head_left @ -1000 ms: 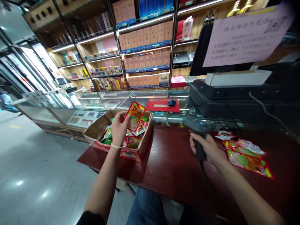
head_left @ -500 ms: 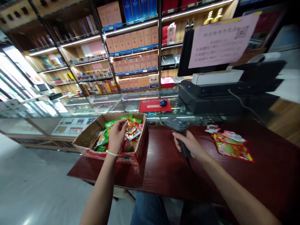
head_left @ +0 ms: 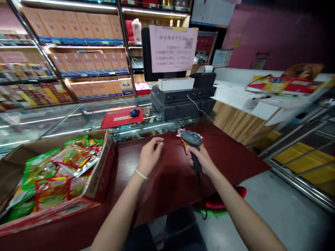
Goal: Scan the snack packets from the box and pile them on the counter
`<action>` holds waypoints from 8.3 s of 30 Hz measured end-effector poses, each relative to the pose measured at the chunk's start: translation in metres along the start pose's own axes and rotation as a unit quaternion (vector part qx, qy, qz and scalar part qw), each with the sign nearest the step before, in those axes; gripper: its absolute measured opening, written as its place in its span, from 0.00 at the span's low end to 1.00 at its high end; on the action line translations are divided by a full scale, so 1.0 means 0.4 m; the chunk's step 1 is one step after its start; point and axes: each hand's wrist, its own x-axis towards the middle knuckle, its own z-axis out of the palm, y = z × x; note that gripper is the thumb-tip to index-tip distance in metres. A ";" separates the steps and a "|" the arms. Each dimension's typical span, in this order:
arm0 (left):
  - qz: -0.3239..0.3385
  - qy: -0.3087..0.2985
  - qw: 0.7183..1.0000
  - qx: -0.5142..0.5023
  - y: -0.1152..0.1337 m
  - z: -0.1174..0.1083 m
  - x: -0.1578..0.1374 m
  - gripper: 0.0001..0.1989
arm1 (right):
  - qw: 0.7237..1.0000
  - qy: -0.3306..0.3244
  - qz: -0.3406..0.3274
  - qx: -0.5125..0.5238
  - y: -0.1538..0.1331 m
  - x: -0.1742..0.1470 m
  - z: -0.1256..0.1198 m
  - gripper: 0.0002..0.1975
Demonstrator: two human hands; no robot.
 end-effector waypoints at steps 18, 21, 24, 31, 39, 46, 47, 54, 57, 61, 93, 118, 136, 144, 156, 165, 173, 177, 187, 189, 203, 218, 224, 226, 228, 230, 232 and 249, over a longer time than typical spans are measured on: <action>0.039 -0.225 0.917 0.327 -0.166 0.480 0.063 0.31 | 0.990 0.128 -0.040 0.042 0.010 0.010 -0.273 0.18; 0.004 -0.225 0.901 0.371 -0.148 0.475 0.065 0.33 | 0.991 0.120 -0.040 0.036 0.018 0.015 -0.269 0.20; -0.045 -0.256 0.897 0.358 -0.144 0.449 0.075 0.31 | 0.993 0.112 -0.037 0.028 0.018 0.017 -0.260 0.19; -0.143 -0.115 0.982 0.039 -0.224 0.283 0.081 0.12 | 0.998 0.052 -0.034 0.010 -0.010 0.028 -0.174 0.17; -0.260 0.018 0.900 -0.348 -0.290 0.038 0.013 0.24 | 0.998 -0.065 -0.014 0.020 -0.009 0.110 0.042 0.18; -0.219 0.151 0.912 -0.313 -0.330 -0.035 0.001 0.24 | 0.993 -0.114 0.014 0.031 0.046 0.130 0.183 0.19; -0.212 0.156 0.916 -0.304 -0.338 -0.034 0.003 0.24 | 0.992 -0.123 0.018 0.022 0.058 0.125 0.187 0.19; -0.192 0.145 0.936 -0.255 -0.352 -0.019 0.006 0.22 | 0.987 -0.141 0.061 -0.035 0.113 0.093 0.175 0.21; -0.201 0.140 0.940 -0.237 -0.342 -0.022 0.007 0.21 | 0.987 -0.140 0.058 -0.059 0.116 0.093 0.174 0.20; -0.193 0.139 0.946 -0.221 -0.343 -0.024 0.007 0.19 | 0.990 -0.119 0.049 -0.058 0.109 0.091 0.175 0.21; 0.013 0.271 0.922 0.275 0.055 -0.501 -0.024 0.23 | 0.976 -0.218 -0.008 0.025 -0.030 0.035 0.367 0.19; -0.037 0.047 0.992 0.113 -0.011 -0.165 0.056 0.12 | 0.997 -0.074 -0.020 0.008 -0.023 0.103 0.101 0.18; 0.092 -0.139 0.976 0.138 -0.209 0.463 0.195 0.11 | 0.992 0.085 -0.086 0.035 -0.004 0.169 -0.303 0.19; 0.140 -0.246 0.933 0.222 -0.230 0.621 0.254 0.19 | 0.992 0.083 -0.083 0.044 -0.015 0.168 -0.308 0.20; 0.107 -0.205 0.935 0.270 -0.258 0.482 0.155 0.14 | 0.994 0.013 -0.083 0.069 -0.005 0.158 -0.284 0.14; 0.056 -0.154 0.950 0.267 -0.287 0.198 0.043 0.20 | 0.991 -0.108 -0.045 0.069 0.007 0.135 -0.130 0.12; -0.137 0.045 0.989 -0.020 -0.293 -0.005 -0.018 0.13 | 0.977 -0.198 -0.026 0.077 -0.007 0.124 0.074 0.11; -0.249 0.117 0.929 -0.249 -0.276 -0.079 -0.035 0.17 | 0.972 -0.221 -0.012 0.072 -0.008 0.108 0.179 0.12; -0.271 0.170 0.847 -0.424 -0.279 -0.168 -0.066 0.16 | 0.974 -0.203 0.064 0.078 0.089 0.095 0.222 0.12; -0.291 0.159 0.844 -0.421 -0.268 -0.178 -0.067 0.17 | 0.975 -0.192 0.076 0.085 0.097 0.095 0.215 0.12; -0.347 0.088 0.824 -0.438 -0.246 -0.173 -0.074 0.23 | 0.969 -0.226 0.083 0.056 0.093 0.083 0.223 0.18; -0.364 0.204 0.828 -0.374 -0.262 -0.138 -0.077 0.19 | 0.972 -0.191 0.105 0.087 0.094 0.089 0.213 0.13; -0.367 0.162 0.860 -0.316 -0.258 -0.145 -0.084 0.20 | 0.976 -0.171 0.111 0.074 0.089 0.090 0.217 0.15; -0.375 0.152 0.854 -0.328 -0.252 -0.148 -0.083 0.20 | 0.980 -0.153 0.106 0.072 0.091 0.092 0.220 0.15; -0.370 0.153 0.847 -0.348 -0.248 -0.149 -0.082 0.19 | 0.985 -0.124 0.097 0.064 0.094 0.094 0.222 0.15; -0.358 0.164 0.841 -0.371 -0.248 -0.147 -0.081 0.18 | 0.990 -0.094 0.086 0.052 0.096 0.094 0.222 0.15; -0.342 0.184 0.831 -0.399 -0.253 -0.145 -0.081 0.16 | 0.993 -0.082 0.072 0.038 0.097 0.092 0.222 0.16; -0.291 0.245 0.798 -0.468 -0.270 -0.153 -0.073 0.11 | 0.948 -0.255 0.093 -0.167 0.091 0.064 0.232 0.18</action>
